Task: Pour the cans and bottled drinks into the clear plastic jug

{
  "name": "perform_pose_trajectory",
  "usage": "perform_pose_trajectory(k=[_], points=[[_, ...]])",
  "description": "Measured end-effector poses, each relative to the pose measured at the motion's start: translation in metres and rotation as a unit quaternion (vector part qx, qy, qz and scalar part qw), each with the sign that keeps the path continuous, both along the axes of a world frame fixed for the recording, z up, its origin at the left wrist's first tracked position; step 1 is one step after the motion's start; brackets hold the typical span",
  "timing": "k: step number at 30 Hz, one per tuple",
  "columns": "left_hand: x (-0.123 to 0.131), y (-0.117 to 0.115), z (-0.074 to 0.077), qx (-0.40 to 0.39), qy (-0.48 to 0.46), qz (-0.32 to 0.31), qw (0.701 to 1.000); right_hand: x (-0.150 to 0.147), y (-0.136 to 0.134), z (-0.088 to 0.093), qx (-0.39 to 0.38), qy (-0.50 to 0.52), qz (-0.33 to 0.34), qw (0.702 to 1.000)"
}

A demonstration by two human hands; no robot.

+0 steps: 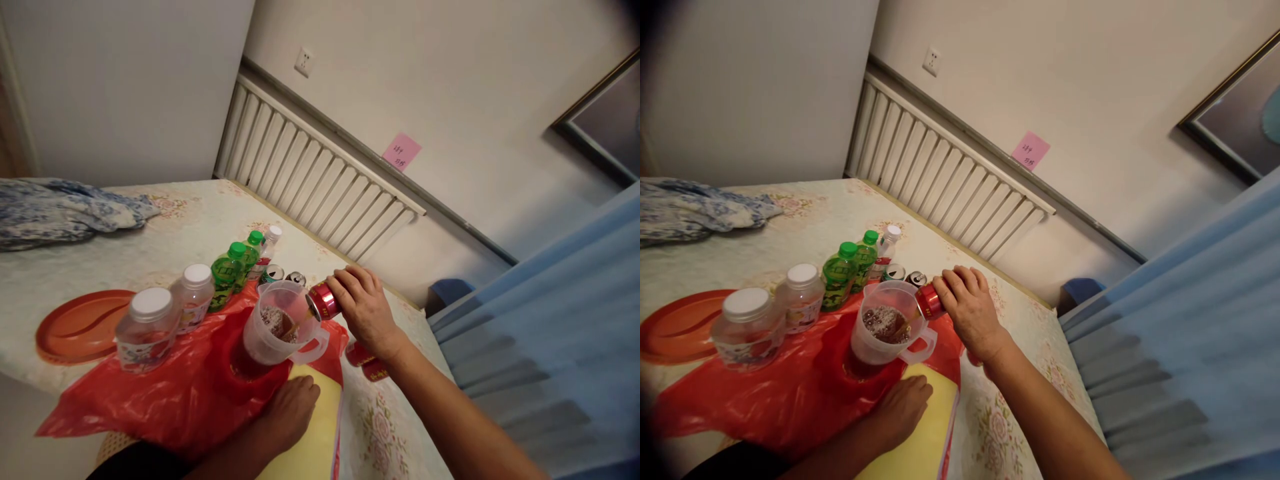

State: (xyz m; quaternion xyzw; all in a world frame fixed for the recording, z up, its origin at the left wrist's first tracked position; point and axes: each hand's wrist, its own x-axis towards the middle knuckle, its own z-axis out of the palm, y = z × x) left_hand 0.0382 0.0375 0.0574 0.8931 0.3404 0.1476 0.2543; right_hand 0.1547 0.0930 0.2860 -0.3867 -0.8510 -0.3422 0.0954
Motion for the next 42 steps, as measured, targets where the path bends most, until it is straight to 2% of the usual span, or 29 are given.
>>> perform_pose_trajectory(k=[15,24,31,34,37,39,40,42], points=[[0.0,0.001,0.002,-0.01,-0.004,-0.001,1.0,0.0,0.001,0.0,-0.001,-0.008,-0.001,1.0],[0.002,0.001,-0.003,-0.005,-0.001,0.005,1.0,0.001,0.002,-0.003,0.002,0.009,0.007,1.0],[0.002,0.002,-0.002,0.004,0.006,-0.001,1.0,0.004,0.003,-0.01,-0.01,0.051,0.004,0.999],[0.001,0.002,0.002,0.004,0.01,0.001,1.0,0.006,0.002,-0.013,-0.042,0.098,0.002,0.994],[-0.001,0.001,0.004,0.002,0.005,0.001,1.0,0.009,0.001,-0.021,-0.089,0.185,0.007,0.979],[0.0,0.001,0.004,-0.001,0.004,0.0,1.0,0.013,0.005,-0.032,-0.112,0.279,-0.014,0.954],[0.0,0.001,0.003,-0.001,0.005,0.0,1.0,0.015,0.008,-0.04,-0.125,0.336,-0.036,0.933],[0.001,0.001,0.001,0.003,0.008,0.001,1.0,0.02,0.017,-0.06,-0.169,0.453,-0.088,0.871]])
